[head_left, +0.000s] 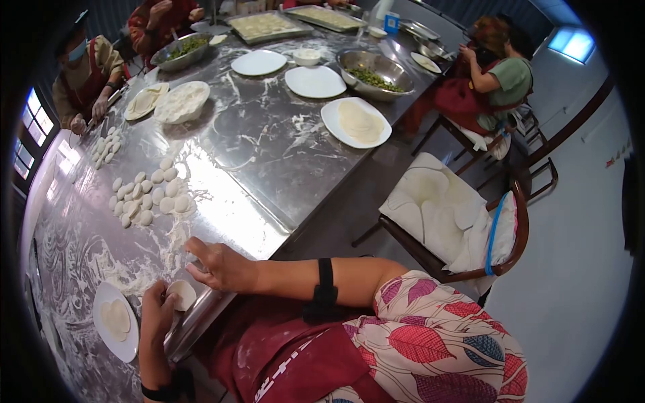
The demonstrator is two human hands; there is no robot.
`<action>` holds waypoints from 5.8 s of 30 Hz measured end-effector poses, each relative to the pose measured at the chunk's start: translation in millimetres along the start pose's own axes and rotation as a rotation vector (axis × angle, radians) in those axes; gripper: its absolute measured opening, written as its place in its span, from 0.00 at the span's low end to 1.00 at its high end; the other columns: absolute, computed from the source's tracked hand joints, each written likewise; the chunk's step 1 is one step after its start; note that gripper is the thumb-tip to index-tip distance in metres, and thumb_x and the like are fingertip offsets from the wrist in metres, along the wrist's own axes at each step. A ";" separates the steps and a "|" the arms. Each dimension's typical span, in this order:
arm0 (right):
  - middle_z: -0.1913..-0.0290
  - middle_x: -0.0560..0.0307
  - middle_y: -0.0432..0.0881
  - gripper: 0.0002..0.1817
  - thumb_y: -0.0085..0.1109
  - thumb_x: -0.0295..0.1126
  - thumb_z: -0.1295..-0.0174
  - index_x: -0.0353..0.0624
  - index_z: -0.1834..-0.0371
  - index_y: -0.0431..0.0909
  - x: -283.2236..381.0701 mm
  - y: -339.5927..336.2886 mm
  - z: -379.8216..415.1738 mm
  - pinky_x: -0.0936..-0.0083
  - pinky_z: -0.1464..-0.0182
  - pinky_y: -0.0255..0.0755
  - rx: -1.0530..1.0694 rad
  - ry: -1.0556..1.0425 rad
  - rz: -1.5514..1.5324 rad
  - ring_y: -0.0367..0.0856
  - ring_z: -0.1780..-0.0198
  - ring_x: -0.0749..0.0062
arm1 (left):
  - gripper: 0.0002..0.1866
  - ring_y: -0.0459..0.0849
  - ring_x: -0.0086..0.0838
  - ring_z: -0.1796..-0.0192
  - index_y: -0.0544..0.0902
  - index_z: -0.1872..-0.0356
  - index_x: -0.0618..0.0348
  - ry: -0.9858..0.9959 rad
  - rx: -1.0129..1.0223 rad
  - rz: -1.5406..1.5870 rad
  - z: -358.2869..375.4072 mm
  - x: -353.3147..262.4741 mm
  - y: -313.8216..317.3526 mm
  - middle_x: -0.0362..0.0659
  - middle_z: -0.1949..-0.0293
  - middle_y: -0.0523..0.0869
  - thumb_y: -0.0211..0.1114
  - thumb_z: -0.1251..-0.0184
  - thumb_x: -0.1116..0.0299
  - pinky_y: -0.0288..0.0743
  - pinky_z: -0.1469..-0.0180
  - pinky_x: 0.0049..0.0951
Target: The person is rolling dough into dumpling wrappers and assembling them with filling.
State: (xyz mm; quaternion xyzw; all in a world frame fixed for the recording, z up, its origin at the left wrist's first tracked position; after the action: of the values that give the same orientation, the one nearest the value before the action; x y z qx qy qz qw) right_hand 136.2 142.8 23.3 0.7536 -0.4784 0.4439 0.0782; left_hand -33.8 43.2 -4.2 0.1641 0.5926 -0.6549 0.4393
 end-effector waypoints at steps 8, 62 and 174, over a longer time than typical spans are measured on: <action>0.74 0.37 0.74 0.18 0.57 0.27 0.44 0.36 0.57 0.59 -40.0 42.4 -59.5 0.56 0.69 0.70 0.002 -0.023 0.093 0.76 0.68 0.40 | 0.07 0.70 0.22 0.74 0.75 0.73 0.69 0.075 -0.013 -0.086 -10.9 -27.3 -4.7 0.42 0.81 0.73 0.56 0.39 0.75 0.67 0.69 0.29; 0.76 0.37 0.73 0.21 0.56 0.26 0.44 0.34 0.52 0.58 -29.6 28.2 -40.5 0.55 0.69 0.68 -0.006 -0.018 0.081 0.74 0.70 0.37 | 0.02 0.73 0.24 0.71 0.74 0.73 0.67 0.047 0.008 0.016 0.0 -14.5 -6.6 0.43 0.77 0.77 0.55 0.45 0.79 0.68 0.67 0.28; 0.71 0.50 0.71 0.17 0.59 0.24 0.44 0.42 0.56 0.62 2.0 1.0 3.3 0.71 0.75 0.67 -0.066 0.053 0.042 0.76 0.78 0.63 | 0.12 0.82 0.27 0.63 0.73 0.52 0.66 0.067 -0.441 1.209 27.9 57.0 -18.3 0.45 0.61 0.80 0.54 0.33 0.73 0.81 0.61 0.24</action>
State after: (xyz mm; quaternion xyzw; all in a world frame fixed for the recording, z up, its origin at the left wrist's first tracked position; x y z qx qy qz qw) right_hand 137.7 139.2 22.5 0.7285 -0.5061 0.4493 0.1064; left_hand -71.2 -5.8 -27.7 0.3955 0.5295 -0.1490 0.7356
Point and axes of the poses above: each hand's wrist, its own z-axis away from the middle knuckle, its own y-axis out of the palm, x = y × z, the point moved 6 cm from there along -z, towards the middle knuckle
